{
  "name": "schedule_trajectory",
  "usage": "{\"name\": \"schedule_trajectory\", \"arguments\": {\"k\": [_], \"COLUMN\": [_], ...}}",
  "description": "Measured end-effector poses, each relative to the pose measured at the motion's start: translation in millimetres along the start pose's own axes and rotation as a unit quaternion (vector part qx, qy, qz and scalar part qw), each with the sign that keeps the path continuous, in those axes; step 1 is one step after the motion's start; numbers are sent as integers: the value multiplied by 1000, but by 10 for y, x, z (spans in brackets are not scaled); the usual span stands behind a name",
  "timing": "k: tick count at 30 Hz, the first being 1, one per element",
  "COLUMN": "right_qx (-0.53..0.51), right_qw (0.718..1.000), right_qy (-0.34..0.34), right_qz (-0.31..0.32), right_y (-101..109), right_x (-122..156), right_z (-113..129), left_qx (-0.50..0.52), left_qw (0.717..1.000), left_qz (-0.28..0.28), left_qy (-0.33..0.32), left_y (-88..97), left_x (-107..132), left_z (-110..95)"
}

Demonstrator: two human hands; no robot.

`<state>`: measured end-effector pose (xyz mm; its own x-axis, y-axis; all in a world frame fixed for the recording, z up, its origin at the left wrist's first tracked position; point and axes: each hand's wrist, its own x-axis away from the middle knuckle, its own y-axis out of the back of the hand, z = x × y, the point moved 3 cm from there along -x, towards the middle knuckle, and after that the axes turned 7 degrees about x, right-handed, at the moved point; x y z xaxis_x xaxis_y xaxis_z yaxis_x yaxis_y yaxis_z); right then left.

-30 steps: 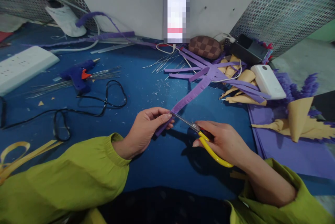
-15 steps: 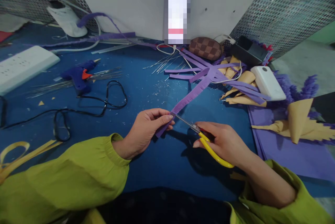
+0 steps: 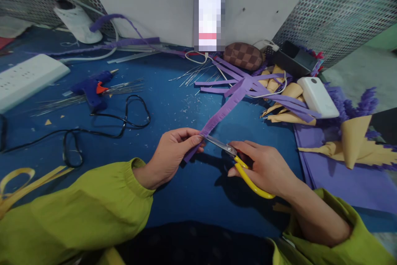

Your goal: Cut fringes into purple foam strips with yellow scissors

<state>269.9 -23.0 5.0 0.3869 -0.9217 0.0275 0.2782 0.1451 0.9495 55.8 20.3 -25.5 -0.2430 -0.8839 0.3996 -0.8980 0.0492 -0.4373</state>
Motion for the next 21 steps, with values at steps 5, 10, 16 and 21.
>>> {"name": "schedule_trajectory", "arguments": {"k": [5,10,16,21], "right_qx": [-2,-19,-43,-54], "right_qw": [1000,999,999,998], "right_qy": [3,1,0,-3], "right_qz": [9,30,25,37], "right_y": [6,-8,-11,-13], "right_x": [-4,-2,6,13], "right_z": [12,13,13,8], "left_qx": [-11,-27,-30,-22], "left_qw": [1000,1000,1000,1000], "left_qz": [5,-2,-8,-9], "left_qy": [1,3,4,8], "left_y": [1,-3,-3,-6], "left_x": [-5,-2,0,-2], "left_z": [4,3,5,8]}}
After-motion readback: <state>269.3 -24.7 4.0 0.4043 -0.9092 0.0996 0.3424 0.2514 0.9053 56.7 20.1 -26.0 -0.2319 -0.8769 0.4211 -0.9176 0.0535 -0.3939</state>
